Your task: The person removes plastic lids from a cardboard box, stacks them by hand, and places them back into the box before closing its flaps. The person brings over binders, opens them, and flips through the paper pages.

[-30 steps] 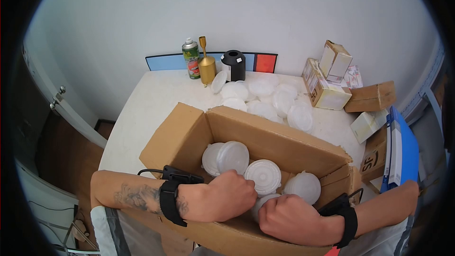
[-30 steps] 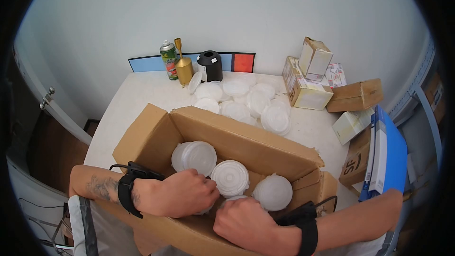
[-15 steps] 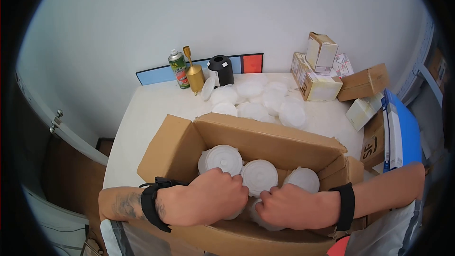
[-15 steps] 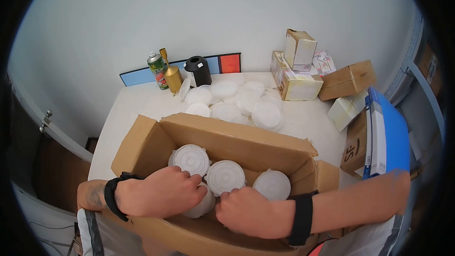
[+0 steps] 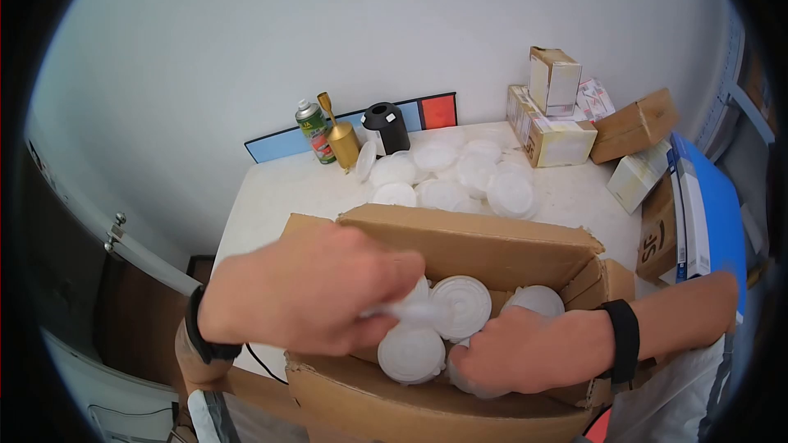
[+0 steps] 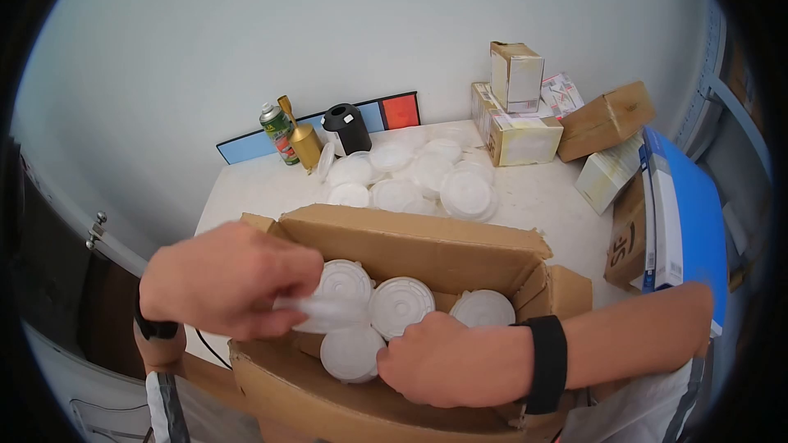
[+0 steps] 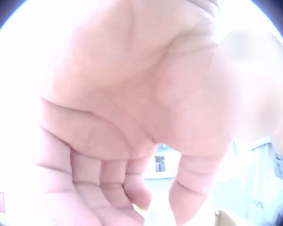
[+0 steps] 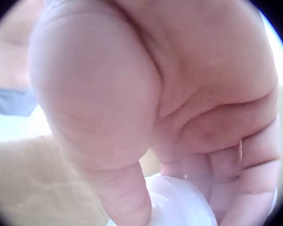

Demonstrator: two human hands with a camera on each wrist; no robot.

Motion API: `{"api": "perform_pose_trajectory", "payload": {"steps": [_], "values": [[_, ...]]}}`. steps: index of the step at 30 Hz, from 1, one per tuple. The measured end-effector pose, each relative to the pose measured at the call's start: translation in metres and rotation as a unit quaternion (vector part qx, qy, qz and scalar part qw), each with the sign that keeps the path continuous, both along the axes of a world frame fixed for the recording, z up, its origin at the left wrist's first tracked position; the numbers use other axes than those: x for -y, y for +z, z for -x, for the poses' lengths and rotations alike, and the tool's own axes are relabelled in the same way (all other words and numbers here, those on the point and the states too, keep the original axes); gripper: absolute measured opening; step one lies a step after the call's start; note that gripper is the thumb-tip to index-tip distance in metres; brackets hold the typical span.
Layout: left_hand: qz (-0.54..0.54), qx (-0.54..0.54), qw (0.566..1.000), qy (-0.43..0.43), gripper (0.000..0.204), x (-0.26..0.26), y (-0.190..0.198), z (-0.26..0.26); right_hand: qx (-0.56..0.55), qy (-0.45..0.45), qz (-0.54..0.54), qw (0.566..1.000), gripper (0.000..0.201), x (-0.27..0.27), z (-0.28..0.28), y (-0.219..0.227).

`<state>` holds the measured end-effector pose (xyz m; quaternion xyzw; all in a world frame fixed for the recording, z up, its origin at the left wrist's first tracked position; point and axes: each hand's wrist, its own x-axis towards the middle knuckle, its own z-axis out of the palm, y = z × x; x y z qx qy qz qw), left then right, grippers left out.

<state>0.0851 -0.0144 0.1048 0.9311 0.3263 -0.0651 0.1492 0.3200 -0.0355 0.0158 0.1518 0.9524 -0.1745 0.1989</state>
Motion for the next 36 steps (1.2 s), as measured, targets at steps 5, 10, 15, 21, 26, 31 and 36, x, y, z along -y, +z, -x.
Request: {"api": "perform_pose_trajectory", "payload": {"steps": [5, 10, 15, 21, 26, 31, 36], "values": [[-0.131, 0.146, 0.958, 0.210, 0.031, -0.036, -0.013, -0.008, -0.048, -0.064, 0.010, 0.997, 0.031, -0.023, -0.025, 0.042], [-0.089, -0.140, 0.974, 0.151, 0.042, -0.035, -0.048, -0.021, -0.222, -0.197, 0.015, 0.955, 0.027, -0.065, -0.057, 0.105], [-0.049, -0.203, 0.972, 0.110, 0.052, -0.029, -0.094, -0.025, -0.311, -0.426, -0.015, 0.850, 0.029, -0.121, -0.065, 0.093], [-0.048, -0.206, 0.973, 0.094, 0.057, -0.022, -0.117, -0.026, -0.212, -0.351, -0.246, 0.879, 0.037, -0.104, -0.049, 0.062], [-0.104, -0.215, 0.969, 0.062, 0.044, -0.021, -0.140, -0.024, -0.119, -0.081, -0.111, 0.983, 0.034, -0.047, -0.026, 0.028], [-0.177, -0.204, 0.963, 0.016, 0.029, -0.010, -0.143, -0.025, -0.046, -0.074, -0.228, 0.970, 0.053, -0.033, 0.000, -0.053], [-0.163, -0.194, 0.967, 0.025, 0.031, 0.006, -0.126, -0.024, -0.054, -0.087, -0.234, 0.967, 0.067, -0.035, 0.010, -0.065]]}}
